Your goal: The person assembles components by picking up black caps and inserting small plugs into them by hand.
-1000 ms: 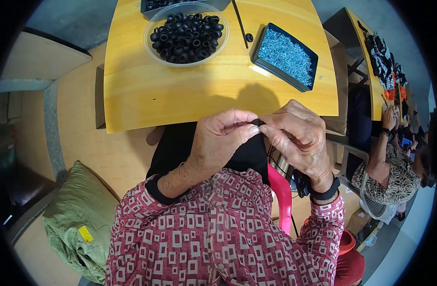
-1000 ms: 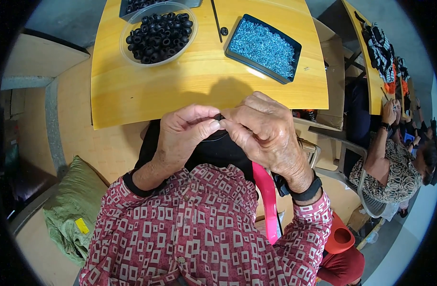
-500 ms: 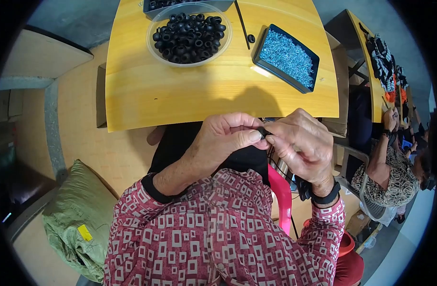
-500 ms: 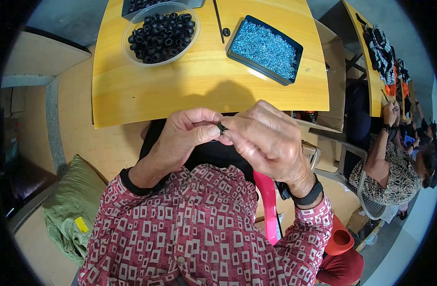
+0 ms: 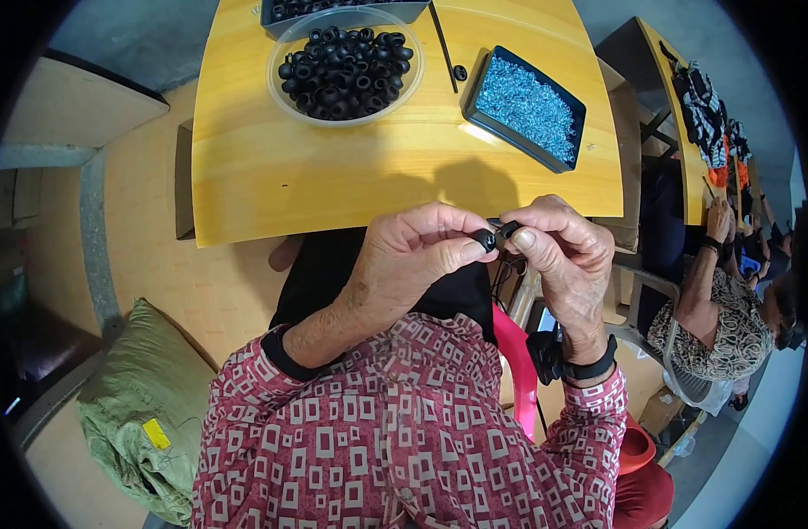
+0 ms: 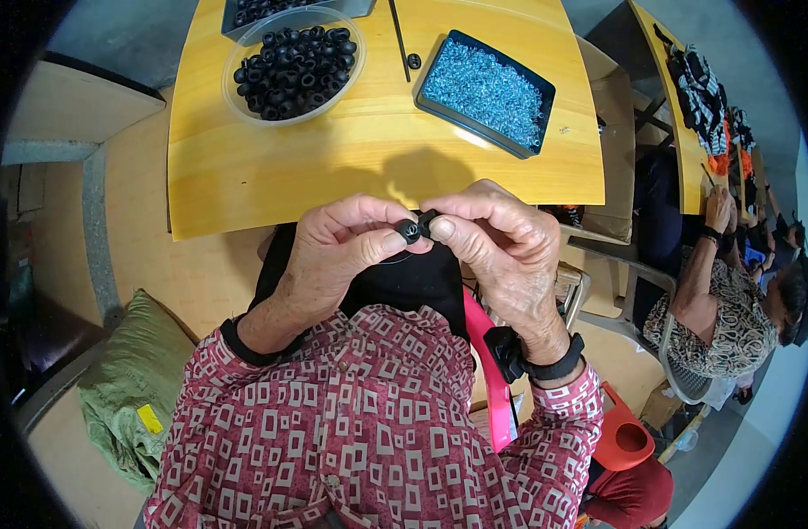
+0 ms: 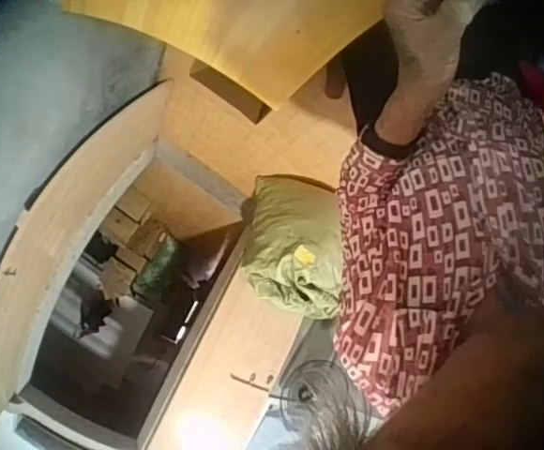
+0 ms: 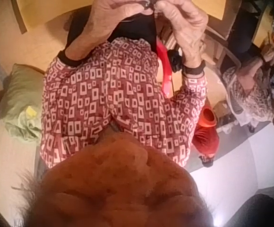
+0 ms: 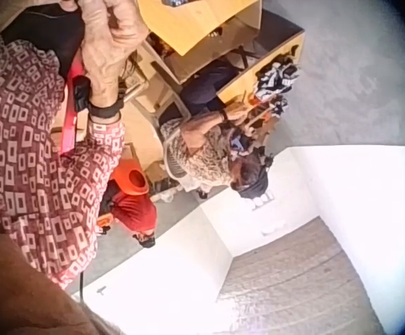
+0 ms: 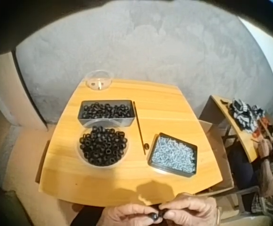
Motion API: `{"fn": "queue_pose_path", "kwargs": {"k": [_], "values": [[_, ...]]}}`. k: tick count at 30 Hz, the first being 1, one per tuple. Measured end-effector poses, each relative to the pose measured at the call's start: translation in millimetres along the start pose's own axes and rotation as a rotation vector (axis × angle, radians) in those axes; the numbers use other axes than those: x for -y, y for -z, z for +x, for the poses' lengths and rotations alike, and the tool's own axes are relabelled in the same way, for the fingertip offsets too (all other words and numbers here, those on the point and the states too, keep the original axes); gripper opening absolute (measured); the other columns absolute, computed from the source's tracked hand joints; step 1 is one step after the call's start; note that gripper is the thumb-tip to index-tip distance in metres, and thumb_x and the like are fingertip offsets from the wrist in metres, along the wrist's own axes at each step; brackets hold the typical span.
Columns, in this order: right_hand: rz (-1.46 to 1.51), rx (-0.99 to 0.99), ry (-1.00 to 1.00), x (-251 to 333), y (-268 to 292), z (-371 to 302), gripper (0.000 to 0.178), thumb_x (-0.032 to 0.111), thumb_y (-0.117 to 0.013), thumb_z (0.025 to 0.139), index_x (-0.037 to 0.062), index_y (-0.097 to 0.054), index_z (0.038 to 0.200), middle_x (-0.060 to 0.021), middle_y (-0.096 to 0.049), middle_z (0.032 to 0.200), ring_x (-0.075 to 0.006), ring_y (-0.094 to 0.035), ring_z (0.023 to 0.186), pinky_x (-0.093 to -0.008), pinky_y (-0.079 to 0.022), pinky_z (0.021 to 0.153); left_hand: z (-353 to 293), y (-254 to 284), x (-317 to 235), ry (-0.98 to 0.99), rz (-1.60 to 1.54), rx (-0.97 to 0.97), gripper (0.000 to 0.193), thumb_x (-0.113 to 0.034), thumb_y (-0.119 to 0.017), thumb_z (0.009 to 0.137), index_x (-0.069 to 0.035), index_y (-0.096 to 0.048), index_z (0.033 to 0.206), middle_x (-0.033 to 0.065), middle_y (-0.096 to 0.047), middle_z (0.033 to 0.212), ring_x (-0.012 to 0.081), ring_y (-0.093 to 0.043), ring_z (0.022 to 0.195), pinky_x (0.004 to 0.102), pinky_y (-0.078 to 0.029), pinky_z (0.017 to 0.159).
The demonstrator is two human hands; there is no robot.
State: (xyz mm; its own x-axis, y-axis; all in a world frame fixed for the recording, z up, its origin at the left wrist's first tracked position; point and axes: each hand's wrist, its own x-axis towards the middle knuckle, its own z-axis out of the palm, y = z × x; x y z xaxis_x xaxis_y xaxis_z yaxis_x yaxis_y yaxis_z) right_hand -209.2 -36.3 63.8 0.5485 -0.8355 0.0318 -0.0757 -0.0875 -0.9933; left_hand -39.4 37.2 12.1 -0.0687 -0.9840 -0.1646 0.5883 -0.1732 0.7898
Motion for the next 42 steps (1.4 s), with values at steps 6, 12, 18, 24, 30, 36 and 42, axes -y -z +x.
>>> {"fn": "queue_pose_path", "kwargs": {"k": [6, 12, 18, 24, 30, 36, 42], "values": [[-0.008, 0.019, -0.004, 3, -6, 0, 0.011, -0.001, -0.065, 0.084, -0.0048, -0.067, 0.094, -0.0087, -0.065, 0.081, -0.0127, -0.063, 0.073, -0.0222, -0.048, 0.064, 0, -1, 1, -0.016, -0.018, -0.018, 0.017, 0.0, -0.061, 0.086, 0.003, -0.063, 0.103, 0.0107, -0.068, 0.094, 0.0149, -0.064, 0.089, 0.0255, -0.051, 0.083], [-0.125, 0.026, 0.044, 2, -7, -1, 0.011, 0.0, -0.066, 0.083, -0.0035, -0.067, 0.094, -0.0073, -0.065, 0.079, -0.012, -0.061, 0.071, -0.0229, -0.047, 0.063, 0, 1, 3, -0.016, -0.041, -0.03, 0.017, 0.0, -0.062, 0.086, 0.003, -0.064, 0.102, 0.0091, -0.067, 0.095, 0.0122, -0.063, 0.088, 0.024, -0.05, 0.082], [-0.435, -0.01, 0.231, 1, -12, -2, 0.012, 0.001, -0.07, 0.078, -0.002, -0.068, 0.09, -0.0098, -0.064, 0.076, -0.0174, -0.06, 0.067, -0.0277, -0.047, 0.062, -1, 1, 3, 0.004, -0.073, -0.047, 0.019, -0.002, -0.062, 0.086, 0.005, -0.063, 0.103, 0.0088, -0.067, 0.095, 0.0113, -0.063, 0.088, 0.0235, -0.05, 0.083], [-0.854, -0.02, 0.474, 0, -21, -8, 0.033, 0.004, -0.076, 0.07, -0.0047, -0.065, 0.099, -0.0119, -0.062, 0.08, -0.024, -0.059, 0.07, -0.0332, -0.048, 0.064, 0, 0, 4, 0.112, -0.172, -0.102, 0.019, -0.004, -0.062, 0.087, 0.004, -0.063, 0.104, 0.0088, -0.067, 0.096, 0.0121, -0.063, 0.088, 0.0242, -0.05, 0.082], [-1.007, -0.011, 0.549, -6, -16, -11, 0.04, 0.006, -0.079, 0.066, -0.0052, -0.063, 0.101, -0.0122, -0.061, 0.085, -0.0246, -0.059, 0.074, -0.0339, -0.047, 0.065, -1, 0, 12, 0.142, -0.15, -0.118, 0.019, -0.004, -0.061, 0.087, 0.003, -0.064, 0.105, 0.0078, -0.066, 0.098, 0.0113, -0.061, 0.09, 0.0242, -0.049, 0.083], [-1.048, -0.005, 0.616, -14, -19, -9, 0.038, 0.004, -0.077, 0.066, -0.0054, -0.063, 0.1, -0.0122, -0.06, 0.085, -0.0245, -0.059, 0.075, -0.0344, -0.048, 0.066, -3, 0, 14, 0.176, -0.17, -0.144, 0.019, -0.004, -0.062, 0.087, 0.002, -0.064, 0.105, 0.0072, -0.065, 0.097, 0.0114, -0.06, 0.089, 0.0247, -0.049, 0.083], [-1.006, -0.037, 0.631, -18, -19, -11, 0.039, 0.0, -0.076, 0.065, -0.006, -0.063, 0.101, -0.0124, -0.062, 0.084, -0.0254, -0.06, 0.074, -0.034, -0.048, 0.066, -3, -3, 14, 0.196, -0.22, -0.183, 0.018, -0.007, -0.064, 0.086, 0.002, -0.065, 0.102, 0.0067, -0.066, 0.094, 0.0111, -0.06, 0.087, 0.024, -0.047, 0.082]]}}
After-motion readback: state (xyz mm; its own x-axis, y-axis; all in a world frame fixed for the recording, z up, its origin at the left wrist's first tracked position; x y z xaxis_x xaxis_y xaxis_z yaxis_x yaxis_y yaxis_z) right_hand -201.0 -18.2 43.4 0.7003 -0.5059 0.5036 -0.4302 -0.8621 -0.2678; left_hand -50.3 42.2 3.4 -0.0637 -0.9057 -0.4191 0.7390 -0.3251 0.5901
